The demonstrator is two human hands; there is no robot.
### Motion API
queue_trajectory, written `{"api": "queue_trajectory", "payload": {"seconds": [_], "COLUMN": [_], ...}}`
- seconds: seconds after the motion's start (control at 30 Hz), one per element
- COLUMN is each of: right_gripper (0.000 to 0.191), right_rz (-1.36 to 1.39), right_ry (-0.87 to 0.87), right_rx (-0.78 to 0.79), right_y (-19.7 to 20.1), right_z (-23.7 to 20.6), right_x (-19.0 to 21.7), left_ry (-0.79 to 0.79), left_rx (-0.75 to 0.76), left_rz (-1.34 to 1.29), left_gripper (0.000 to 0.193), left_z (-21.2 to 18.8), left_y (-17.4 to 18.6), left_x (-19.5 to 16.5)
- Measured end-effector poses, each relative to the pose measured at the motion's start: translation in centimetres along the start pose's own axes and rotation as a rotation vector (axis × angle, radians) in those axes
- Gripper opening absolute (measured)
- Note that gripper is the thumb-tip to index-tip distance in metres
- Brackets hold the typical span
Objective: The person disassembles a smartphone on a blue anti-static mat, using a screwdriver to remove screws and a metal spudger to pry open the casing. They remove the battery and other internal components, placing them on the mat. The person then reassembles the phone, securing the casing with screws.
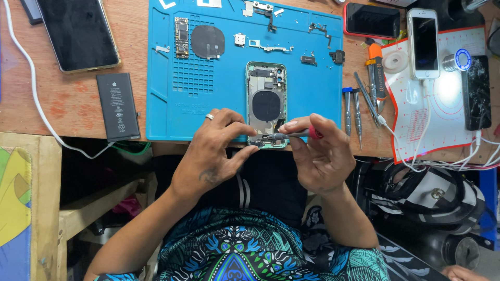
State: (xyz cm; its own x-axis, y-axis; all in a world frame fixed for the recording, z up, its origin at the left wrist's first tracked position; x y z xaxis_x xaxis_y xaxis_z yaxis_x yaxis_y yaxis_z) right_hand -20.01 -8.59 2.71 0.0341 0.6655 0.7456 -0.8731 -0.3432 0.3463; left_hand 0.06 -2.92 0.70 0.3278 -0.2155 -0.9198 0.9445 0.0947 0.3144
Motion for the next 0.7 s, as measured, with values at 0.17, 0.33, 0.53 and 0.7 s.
{"api": "queue_trajectory", "payload": {"seconds": [0.17,0.33,0.53,0.7], "right_gripper": [0.056,0.057,0.057,0.054], "right_rz": [0.017,0.042,-0.063,-0.093], "right_ry": [-0.013,-0.032,-0.006,-0.056], "right_rx": [-0.019,-0.028,-0.255,-0.472], "right_y": [0.1,0.3,1.3,4.7], "right_z": [-0.4,-0.8,2.9,3.1], "right_x": [-0.9,-1.1,2.2,2.8], "left_ry": [-0.009,-0.026,-0.083,-0.219], "left_rx": [-0.039,-0.065,-0.093,-0.084], "left_rz": [-0.020,-0.044,-0.004,0.062], "left_gripper": [0.019,0.013,0.012,0.015], "left_z": [0.1,0.4,2.0,5.1], "left_y": [-0.7,-1.3,4.1,4.6], "left_x": [0.8,0.8,-3.9,-5.8]}}
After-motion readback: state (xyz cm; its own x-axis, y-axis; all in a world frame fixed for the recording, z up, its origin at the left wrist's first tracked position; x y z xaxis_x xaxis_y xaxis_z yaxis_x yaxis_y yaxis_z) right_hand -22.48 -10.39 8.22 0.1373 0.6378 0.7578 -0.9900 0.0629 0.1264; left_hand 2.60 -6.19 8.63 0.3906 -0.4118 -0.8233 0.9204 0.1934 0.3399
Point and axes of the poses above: each hand's wrist, its own z-axis towards the middle knuckle, its own y-axis out of the back of the hand, x = y × z, the point moved 3 cm from there along z, towards the middle knuckle, and after that the axes turned 8 degrees about -z, right-handed, at the moved point
